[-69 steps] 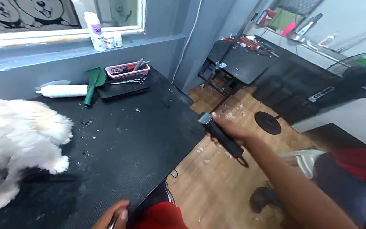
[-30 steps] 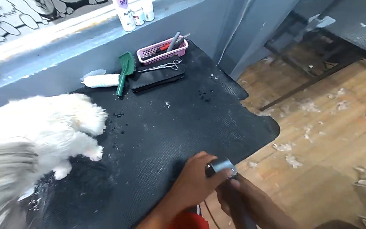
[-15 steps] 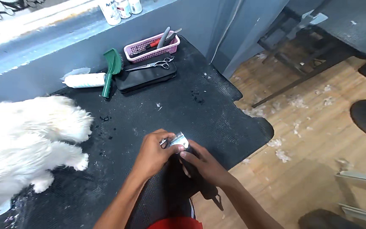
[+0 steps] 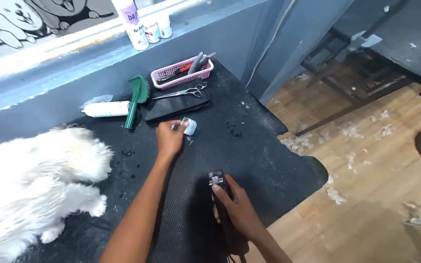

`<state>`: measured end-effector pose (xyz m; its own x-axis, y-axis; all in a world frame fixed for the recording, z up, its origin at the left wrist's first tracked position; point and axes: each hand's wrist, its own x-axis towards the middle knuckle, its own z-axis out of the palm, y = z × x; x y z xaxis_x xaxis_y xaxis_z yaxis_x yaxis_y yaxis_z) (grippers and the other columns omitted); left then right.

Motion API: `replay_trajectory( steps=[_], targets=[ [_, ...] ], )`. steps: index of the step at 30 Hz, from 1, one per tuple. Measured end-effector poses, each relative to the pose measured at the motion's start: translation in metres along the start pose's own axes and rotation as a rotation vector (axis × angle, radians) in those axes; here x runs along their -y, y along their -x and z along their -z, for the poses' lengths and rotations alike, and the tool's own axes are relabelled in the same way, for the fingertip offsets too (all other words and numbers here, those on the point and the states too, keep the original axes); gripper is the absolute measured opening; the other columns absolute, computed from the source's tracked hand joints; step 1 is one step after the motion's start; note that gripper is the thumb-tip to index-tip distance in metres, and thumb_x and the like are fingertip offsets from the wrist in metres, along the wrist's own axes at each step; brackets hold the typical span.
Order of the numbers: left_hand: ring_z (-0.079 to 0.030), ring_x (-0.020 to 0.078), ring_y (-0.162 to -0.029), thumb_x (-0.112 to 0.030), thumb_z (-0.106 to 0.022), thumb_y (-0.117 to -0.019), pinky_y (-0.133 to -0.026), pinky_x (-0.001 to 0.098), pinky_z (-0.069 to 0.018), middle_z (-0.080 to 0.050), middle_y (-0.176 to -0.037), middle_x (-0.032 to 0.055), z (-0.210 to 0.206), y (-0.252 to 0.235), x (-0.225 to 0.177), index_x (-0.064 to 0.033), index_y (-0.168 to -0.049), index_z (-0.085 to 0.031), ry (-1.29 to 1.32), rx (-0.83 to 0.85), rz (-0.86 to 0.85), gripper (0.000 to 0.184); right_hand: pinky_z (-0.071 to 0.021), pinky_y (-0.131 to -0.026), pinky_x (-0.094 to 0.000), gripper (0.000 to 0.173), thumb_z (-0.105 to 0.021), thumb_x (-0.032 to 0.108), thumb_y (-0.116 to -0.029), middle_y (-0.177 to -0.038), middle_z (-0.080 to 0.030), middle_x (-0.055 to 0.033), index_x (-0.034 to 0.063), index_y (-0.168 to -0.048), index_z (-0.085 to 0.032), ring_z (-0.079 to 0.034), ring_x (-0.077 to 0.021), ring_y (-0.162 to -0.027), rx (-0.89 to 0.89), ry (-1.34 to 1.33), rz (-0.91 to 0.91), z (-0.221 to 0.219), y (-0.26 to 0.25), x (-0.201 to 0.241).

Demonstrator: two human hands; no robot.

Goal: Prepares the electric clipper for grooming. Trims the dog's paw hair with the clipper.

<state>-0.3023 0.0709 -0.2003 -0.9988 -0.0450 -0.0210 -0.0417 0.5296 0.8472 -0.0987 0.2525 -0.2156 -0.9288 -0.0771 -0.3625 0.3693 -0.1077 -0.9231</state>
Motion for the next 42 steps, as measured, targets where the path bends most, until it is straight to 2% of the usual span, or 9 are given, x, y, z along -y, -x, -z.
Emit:
replay_trajectory(
  steps=[4,8,11,14,18,23,32,39,42],
  targets=[
    [-0.067,0.027,-0.079,-0.03,-0.073,-0.0946,-0.076,0.0549,-0.0524,-0.072,-0.082,0.0101,0.004,-0.027,0.0,-0.0082,-0.093,-0.077,-0.235,0.015,-0.033,0.022,-0.0627,-0.049,-0.044,0.051,-0.059,0.046,-0.1018,-0.081,-0.067,-0.0136,0.0082,-0.135,-0.053,-0.066,-0.0282,-0.053,-0.01,-0.004,0.006,0.0,-0.002,0.0],
    [-0.065,0.0357,-0.098,-0.022,-0.065,-0.0993,-0.087,0.0572,-0.0528,-0.064,-0.107,0.0218,0.029,-0.003,0.006,0.0029,-0.124,-0.053,-0.143,0.019,0.046,0.037,-0.0619,-0.049,-0.0438,0.042,-0.058,0.042,-0.1028,-0.084,-0.067,-0.0159,0.008,-0.128,-0.056,-0.065,-0.0292,-0.053,0.012,0.015,0.025,0.0,-0.004,-0.002],
    [-0.066,0.0209,-0.074,-0.01,-0.052,-0.1018,-0.07,0.04,-0.0566,-0.065,-0.087,0.0116,0.056,0.051,0.013,-0.0006,-0.127,-0.037,0.145,0.157,0.184,0.031,-0.0618,-0.051,-0.0418,0.042,-0.06,0.041,-0.1014,-0.087,-0.068,-0.0149,0.0106,-0.13,-0.058,-0.065,-0.0273,-0.055,0.028,0.077,0.021,-0.004,-0.002,-0.001],
    [-0.07,0.0179,-0.078,-0.01,-0.048,-0.107,-0.074,0.035,-0.0586,-0.07,-0.091,0.0097,0.09,0.123,0.013,-0.0038,-0.127,-0.043,0.27,0.302,0.22,0.021,-0.0612,-0.054,-0.0396,0.041,-0.059,0.039,-0.1024,-0.09,-0.069,-0.0141,0.0122,-0.133,-0.057,-0.066,-0.0248,-0.057,0.133,0.095,-0.021,-0.015,0.004,0.001],
    [-0.075,0.0221,-0.074,-0.005,-0.068,-0.0963,-0.069,0.037,-0.0663,-0.076,-0.093,0.0085,0.116,0.19,0.028,-0.0057,-0.12,-0.065,0.299,0.134,0.147,0.024,-0.0603,-0.054,-0.0378,0.036,-0.057,0.035,-0.1043,-0.093,-0.068,-0.0132,0.0112,-0.131,-0.057,-0.064,-0.0224,-0.058,0.363,0.09,-0.078,-0.05,0.021,0.001],
    [-0.068,0.0237,-0.065,-0.001,-0.076,-0.087,-0.054,0.0323,-0.059,-0.073,-0.094,0.012,0.142,0.248,0.044,-0.0099,-0.127,-0.061,0.492,0.019,0.099,0.043,-0.0607,-0.056,-0.0357,0.038,-0.058,0.037,-0.1041,-0.095,-0.068,-0.0112,0.013,-0.133,-0.057,-0.065,-0.0196,-0.059,0.587,0.076,-0.092,-0.104,0.042,-0.005],
    [-0.07,0.0203,-0.084,-0.016,-0.066,-0.0976,-0.071,0.0342,-0.0615,-0.071,-0.112,0.0082,0.163,0.306,0.073,-0.0164,-0.146,-0.055,0.573,0.032,-0.032,0.049,-0.0594,-0.056,-0.0328,0.039,-0.061,0.037,-0.1027,-0.093,-0.067,-0.0113,0.0131,-0.133,-0.058,-0.064,-0.0177,-0.06,0.675,0.081,-0.144,-0.156,0.071,-0.009],
    [-0.064,0.0168,-0.117,-0.022,-0.076,-0.0908,-0.095,0.0357,-0.0587,-0.066,-0.131,-0.0012,0.162,0.332,0.09,-0.0192,-0.137,-0.064,0.503,-0.086,-0.051,0.048,-0.0593,-0.056,-0.0332,0.037,-0.066,0.032,-0.1005,-0.088,-0.066,-0.0126,0.0113,-0.131,-0.059,-0.063,-0.018,-0.058,0.683,0.105,-0.125,-0.166,0.087,-0.019],
    [-0.066,0.0185,-0.117,-0.021,-0.077,-0.0899,-0.097,0.0371,-0.0584,-0.069,-0.13,-0.0001,0.161,0.339,0.094,-0.0181,-0.136,-0.065,0.546,-0.069,-0.042,0.048,-0.0587,-0.054,-0.0332,0.037,-0.067,0.031,-0.1,-0.084,-0.066,-0.013,0.0113,-0.131,-0.06,-0.062,-0.0182,-0.056,0.7,0.157,-0.109,-0.164,0.091,-0.021]
  ],
)
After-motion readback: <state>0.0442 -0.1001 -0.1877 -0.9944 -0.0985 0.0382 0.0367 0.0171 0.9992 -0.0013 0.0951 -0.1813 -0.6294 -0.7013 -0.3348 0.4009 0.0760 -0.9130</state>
